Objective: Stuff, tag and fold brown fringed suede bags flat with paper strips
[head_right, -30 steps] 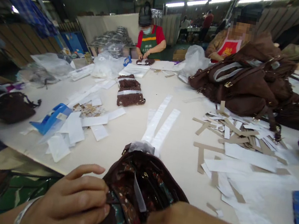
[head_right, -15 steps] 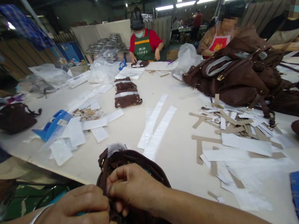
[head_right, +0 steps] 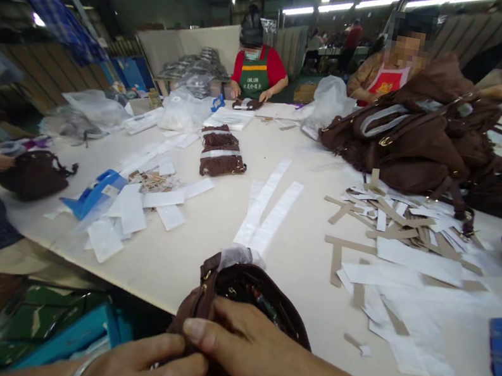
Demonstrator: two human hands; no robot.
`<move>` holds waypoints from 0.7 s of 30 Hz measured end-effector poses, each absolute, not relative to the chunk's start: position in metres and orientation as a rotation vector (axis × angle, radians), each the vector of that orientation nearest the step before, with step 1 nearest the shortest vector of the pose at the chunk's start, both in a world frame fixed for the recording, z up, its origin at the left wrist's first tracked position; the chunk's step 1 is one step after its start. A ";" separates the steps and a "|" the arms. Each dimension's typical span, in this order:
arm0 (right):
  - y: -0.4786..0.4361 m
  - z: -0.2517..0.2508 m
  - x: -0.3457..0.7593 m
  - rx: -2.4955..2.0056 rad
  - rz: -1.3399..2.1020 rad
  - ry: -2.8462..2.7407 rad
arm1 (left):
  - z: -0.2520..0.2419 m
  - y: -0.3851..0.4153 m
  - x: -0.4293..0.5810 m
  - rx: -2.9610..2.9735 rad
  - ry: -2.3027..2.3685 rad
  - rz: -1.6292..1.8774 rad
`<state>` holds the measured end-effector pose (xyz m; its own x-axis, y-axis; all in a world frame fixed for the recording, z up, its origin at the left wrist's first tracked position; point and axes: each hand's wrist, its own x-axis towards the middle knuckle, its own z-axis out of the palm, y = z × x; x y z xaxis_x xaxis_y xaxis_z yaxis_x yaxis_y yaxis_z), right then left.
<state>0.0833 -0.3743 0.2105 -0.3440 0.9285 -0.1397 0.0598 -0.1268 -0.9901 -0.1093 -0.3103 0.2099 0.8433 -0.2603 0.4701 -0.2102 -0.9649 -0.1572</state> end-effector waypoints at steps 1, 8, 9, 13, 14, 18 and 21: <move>-0.379 0.214 0.085 -1.128 1.527 -1.527 | 0.212 -0.309 -0.110 -2.915 0.340 -0.783; -0.400 0.220 0.088 -1.290 1.492 -1.735 | 0.216 -0.294 -0.114 -3.238 -0.133 -1.051; -0.400 0.219 0.089 -1.331 1.481 -1.727 | 0.212 -0.291 -0.116 -3.283 -0.270 -1.101; -0.394 0.221 0.098 -1.302 1.527 -1.697 | 0.200 -0.275 -0.121 -3.473 -0.669 -1.153; -0.392 0.222 0.099 -1.283 1.559 -1.686 | 0.199 -0.270 -0.121 -3.563 -0.598 -1.079; -0.388 0.222 0.101 -1.171 1.728 -1.624 | 0.199 -0.253 -0.118 -3.835 -0.158 -0.700; -0.389 0.212 0.099 -1.107 1.904 -1.483 | 0.201 -0.243 -0.117 -3.854 -0.139 -0.568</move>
